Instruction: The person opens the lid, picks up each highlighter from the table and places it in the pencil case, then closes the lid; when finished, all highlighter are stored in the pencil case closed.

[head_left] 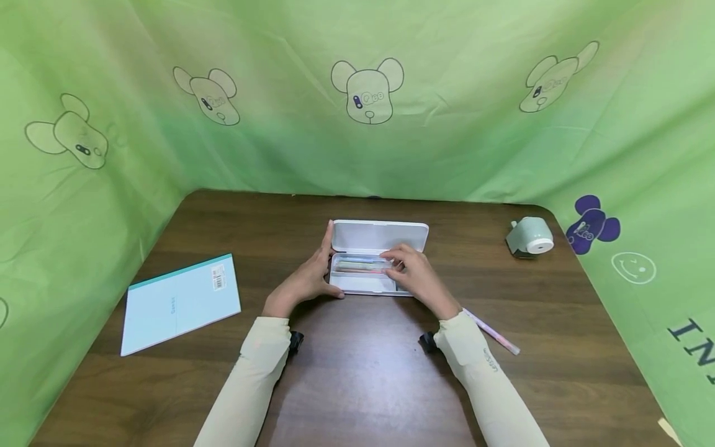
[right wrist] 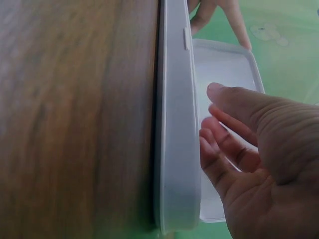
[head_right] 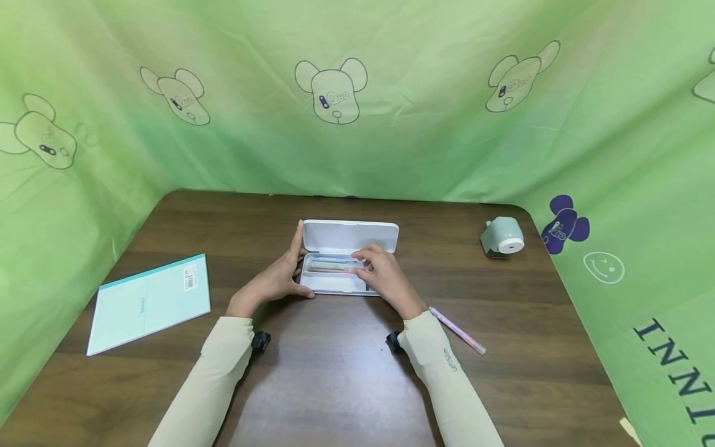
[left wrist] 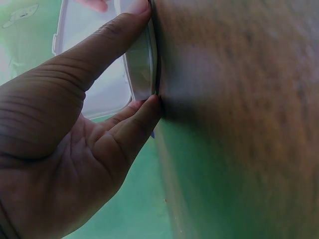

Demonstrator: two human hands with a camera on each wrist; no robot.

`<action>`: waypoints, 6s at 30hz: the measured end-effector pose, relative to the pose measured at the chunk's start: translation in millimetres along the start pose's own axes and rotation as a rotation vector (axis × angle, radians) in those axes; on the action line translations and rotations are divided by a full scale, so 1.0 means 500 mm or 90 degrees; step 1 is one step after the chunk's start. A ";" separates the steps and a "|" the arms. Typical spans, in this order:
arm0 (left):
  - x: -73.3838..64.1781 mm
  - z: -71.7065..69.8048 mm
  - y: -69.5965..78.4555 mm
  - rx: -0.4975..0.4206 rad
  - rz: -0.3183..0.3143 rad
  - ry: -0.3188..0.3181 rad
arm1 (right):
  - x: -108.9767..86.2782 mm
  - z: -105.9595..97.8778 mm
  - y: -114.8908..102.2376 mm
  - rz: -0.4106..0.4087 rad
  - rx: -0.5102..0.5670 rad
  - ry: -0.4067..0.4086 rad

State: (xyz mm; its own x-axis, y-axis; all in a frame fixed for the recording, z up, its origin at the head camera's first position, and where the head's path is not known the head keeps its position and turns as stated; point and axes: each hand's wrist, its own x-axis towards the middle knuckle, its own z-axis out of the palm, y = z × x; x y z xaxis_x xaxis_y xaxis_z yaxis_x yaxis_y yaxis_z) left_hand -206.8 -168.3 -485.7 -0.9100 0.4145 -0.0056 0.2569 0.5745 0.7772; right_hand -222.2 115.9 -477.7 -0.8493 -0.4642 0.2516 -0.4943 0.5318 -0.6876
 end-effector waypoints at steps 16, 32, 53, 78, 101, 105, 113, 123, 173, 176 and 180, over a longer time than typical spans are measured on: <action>0.020 0.014 -0.058 0.003 0.003 0.010 | -0.112 -0.080 0.025 0.043 -0.073 0.053; 0.005 0.002 -0.011 -0.006 0.006 -0.005 | -0.353 -0.218 0.089 0.115 -0.134 0.162; 0.011 0.004 -0.027 0.006 0.026 0.001 | -0.435 -0.233 0.108 0.144 -0.080 0.104; 0.000 0.001 -0.016 0.000 0.018 -0.006 | -0.275 -0.188 0.097 0.066 -0.108 0.131; 0.035 0.025 -0.078 -0.029 -0.016 0.004 | -0.023 -0.026 0.020 0.023 0.030 0.014; 0.055 0.038 -0.123 -0.018 0.002 0.014 | -0.014 -0.019 0.009 0.018 0.030 0.010; 0.047 0.035 -0.108 -0.024 -0.013 0.005 | -0.011 -0.017 0.013 0.002 -0.015 0.023; 0.028 0.025 -0.067 -0.012 -0.008 0.005 | -0.056 -0.071 0.066 0.236 0.074 0.202; -0.029 -0.014 0.057 0.031 -0.118 -0.082 | -0.077 -0.112 0.111 0.136 0.213 -0.131; -0.026 -0.019 0.059 0.040 -0.118 -0.077 | -0.068 -0.112 0.111 0.124 0.207 -0.133; -0.025 -0.016 0.052 0.050 -0.103 -0.071 | -0.062 -0.109 0.099 0.100 0.113 -0.110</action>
State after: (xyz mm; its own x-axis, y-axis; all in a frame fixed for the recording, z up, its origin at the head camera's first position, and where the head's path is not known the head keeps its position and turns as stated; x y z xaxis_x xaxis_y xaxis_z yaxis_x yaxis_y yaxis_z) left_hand -191.2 -163.9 -460.3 -0.9009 0.3855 -0.1993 0.1390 0.6913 0.7090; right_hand -230.3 195.4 -482.3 -0.8615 -0.5072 0.0235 -0.3058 0.4814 -0.8214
